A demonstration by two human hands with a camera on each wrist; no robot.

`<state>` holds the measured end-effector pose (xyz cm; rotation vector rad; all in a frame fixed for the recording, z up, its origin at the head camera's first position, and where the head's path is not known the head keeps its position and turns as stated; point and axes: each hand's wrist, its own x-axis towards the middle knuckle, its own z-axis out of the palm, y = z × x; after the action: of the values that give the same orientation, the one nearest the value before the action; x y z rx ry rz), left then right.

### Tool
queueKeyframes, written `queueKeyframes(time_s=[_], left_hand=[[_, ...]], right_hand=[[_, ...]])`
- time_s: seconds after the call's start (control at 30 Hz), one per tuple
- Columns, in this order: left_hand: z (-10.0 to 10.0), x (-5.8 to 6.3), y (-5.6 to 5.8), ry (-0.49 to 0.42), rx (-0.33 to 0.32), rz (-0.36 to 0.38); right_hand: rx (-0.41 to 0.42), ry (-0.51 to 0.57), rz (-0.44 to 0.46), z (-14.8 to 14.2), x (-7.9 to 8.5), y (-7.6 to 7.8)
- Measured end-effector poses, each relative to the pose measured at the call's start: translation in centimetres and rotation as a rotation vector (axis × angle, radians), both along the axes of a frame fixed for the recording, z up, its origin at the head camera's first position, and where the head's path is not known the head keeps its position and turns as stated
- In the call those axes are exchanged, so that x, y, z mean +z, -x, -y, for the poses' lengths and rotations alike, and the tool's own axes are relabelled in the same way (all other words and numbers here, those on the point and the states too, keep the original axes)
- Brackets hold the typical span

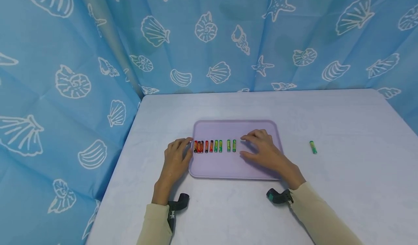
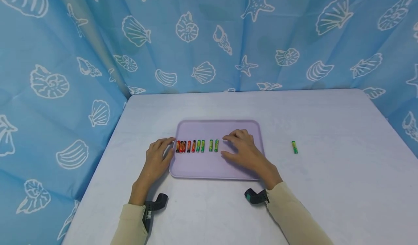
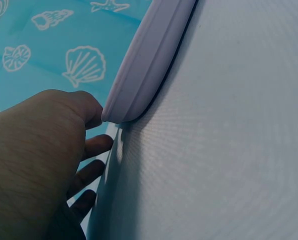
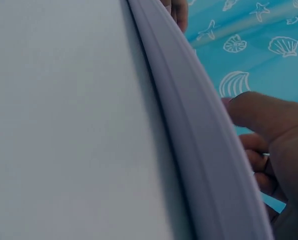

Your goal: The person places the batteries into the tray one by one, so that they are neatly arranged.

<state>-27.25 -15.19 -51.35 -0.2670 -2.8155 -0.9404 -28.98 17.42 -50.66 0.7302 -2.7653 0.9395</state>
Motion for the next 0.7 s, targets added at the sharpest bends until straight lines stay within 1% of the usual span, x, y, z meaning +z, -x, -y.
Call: queueKeyframes(time_s=[0.17, 0.3, 0.5, 0.7], left_hand=[[-0.3, 0.1, 0.1, 0.008, -0.011, -0.003], [-0.4, 0.3, 0.0, 0.01, -0.012, 0.0], [-0.4, 0.1, 0.0, 0.013, -0.013, -0.005], [-0.2, 0.2, 0.0, 0.005, -0.012, -0.005]], right_hand=[[-0.014, 0.031, -0.051, -2.3, 0.6, -1.1], [-0.041, 0.042, -0.069, -4.3, 0.4, -1.8], [-0.103, 0.04, -0.092, -7.3, -0.1, -2.7], [-0.148, 0.047, -0.184, -10.2, -0.4, -2.9]])
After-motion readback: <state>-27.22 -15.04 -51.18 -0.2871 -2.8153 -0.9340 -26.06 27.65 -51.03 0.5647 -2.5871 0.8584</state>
